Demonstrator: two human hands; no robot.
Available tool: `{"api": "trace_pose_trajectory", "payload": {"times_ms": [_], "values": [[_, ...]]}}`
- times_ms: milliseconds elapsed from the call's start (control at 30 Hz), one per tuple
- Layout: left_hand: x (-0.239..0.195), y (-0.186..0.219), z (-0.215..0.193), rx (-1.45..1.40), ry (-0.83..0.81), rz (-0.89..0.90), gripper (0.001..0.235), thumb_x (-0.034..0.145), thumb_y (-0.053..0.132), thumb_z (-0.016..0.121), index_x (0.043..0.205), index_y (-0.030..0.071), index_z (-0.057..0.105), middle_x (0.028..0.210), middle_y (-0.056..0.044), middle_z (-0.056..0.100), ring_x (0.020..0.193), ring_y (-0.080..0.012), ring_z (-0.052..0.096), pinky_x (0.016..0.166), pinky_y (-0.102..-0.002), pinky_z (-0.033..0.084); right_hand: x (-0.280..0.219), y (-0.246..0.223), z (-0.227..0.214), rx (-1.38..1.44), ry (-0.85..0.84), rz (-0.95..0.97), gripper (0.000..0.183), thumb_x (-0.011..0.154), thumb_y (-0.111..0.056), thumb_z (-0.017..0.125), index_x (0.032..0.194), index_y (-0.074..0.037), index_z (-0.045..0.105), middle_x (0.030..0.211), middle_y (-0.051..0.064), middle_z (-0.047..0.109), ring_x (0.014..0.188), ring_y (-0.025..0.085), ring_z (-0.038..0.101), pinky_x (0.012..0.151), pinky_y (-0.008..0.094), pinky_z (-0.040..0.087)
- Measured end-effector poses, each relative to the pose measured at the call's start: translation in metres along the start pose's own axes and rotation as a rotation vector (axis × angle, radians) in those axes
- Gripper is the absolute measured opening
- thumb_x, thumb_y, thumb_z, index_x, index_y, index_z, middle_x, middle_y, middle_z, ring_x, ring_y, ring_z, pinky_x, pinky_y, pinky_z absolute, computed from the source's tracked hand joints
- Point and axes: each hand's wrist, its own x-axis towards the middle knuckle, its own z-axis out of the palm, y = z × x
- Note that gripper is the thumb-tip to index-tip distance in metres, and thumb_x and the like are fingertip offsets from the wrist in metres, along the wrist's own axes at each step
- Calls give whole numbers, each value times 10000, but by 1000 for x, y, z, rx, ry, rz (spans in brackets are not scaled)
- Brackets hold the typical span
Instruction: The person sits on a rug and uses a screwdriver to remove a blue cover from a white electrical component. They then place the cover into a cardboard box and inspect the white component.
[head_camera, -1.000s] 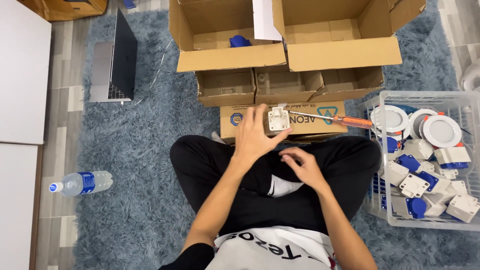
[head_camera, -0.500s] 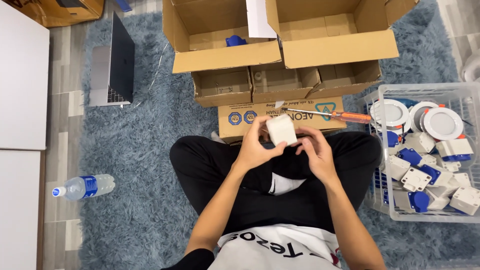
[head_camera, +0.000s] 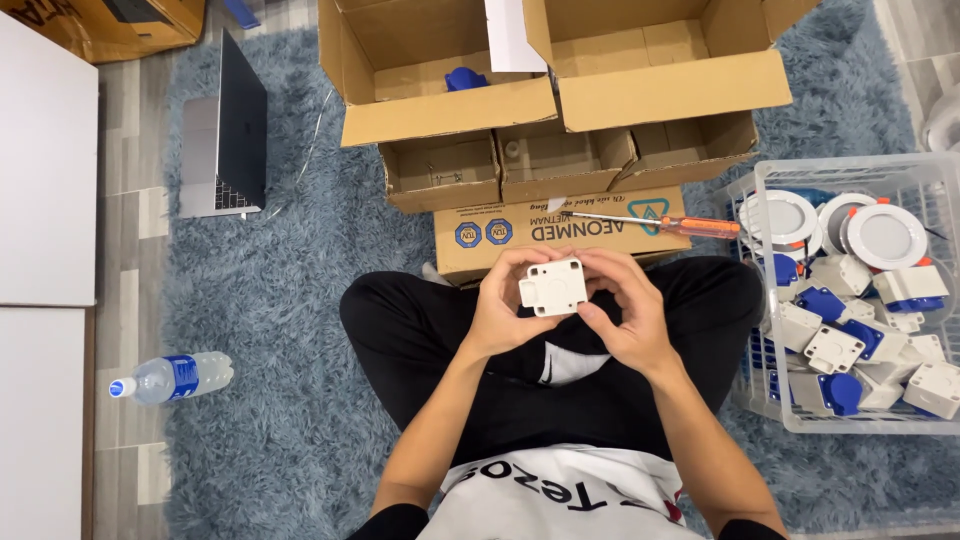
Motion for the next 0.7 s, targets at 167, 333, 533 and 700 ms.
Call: {"api": "trace_pose_trajectory", "payload": {"times_ms": [167,333,533,700], "values": [[0,9,0,11,4,34,671,727,-6,995,1283,-1,620,1327,-186,723,1318,-286,695,1117,-412,548,2,-4,-5,-6,-8,-32,457,1022,-139,720,1386,131,657,1401,301,629,1064,357,766,858,444,649],[-1,20,-1,73,1,78,653,749,9,999,1297,-2,644,1334,-175,727,1328,-288,694,1122,-415,550,3,-6,-2,31,-4,-16,433,1056,-129,665,1394,141,643,1411,309,626,1086,360,775,860,442,647],[0,29,-4,159,-13,150,620,772,20,991,1306,4,676,1345,-178,710,1368,-337,669,1124,-424,539,0,-5,2,94,-18,32,460,1092,-206,612,1409,126,633,1403,290,654,1076,320,780,858,424,640],[0,30,-4,164,-13,164,617,782,27,986,1318,12,682,1351,-174,707,1383,-350,660,1123,-434,539,-4,2,-2,187,-51,102,486,1070,-148,623,1447,156,574,1246,288,731,816,268,800,685,389,671]]}}
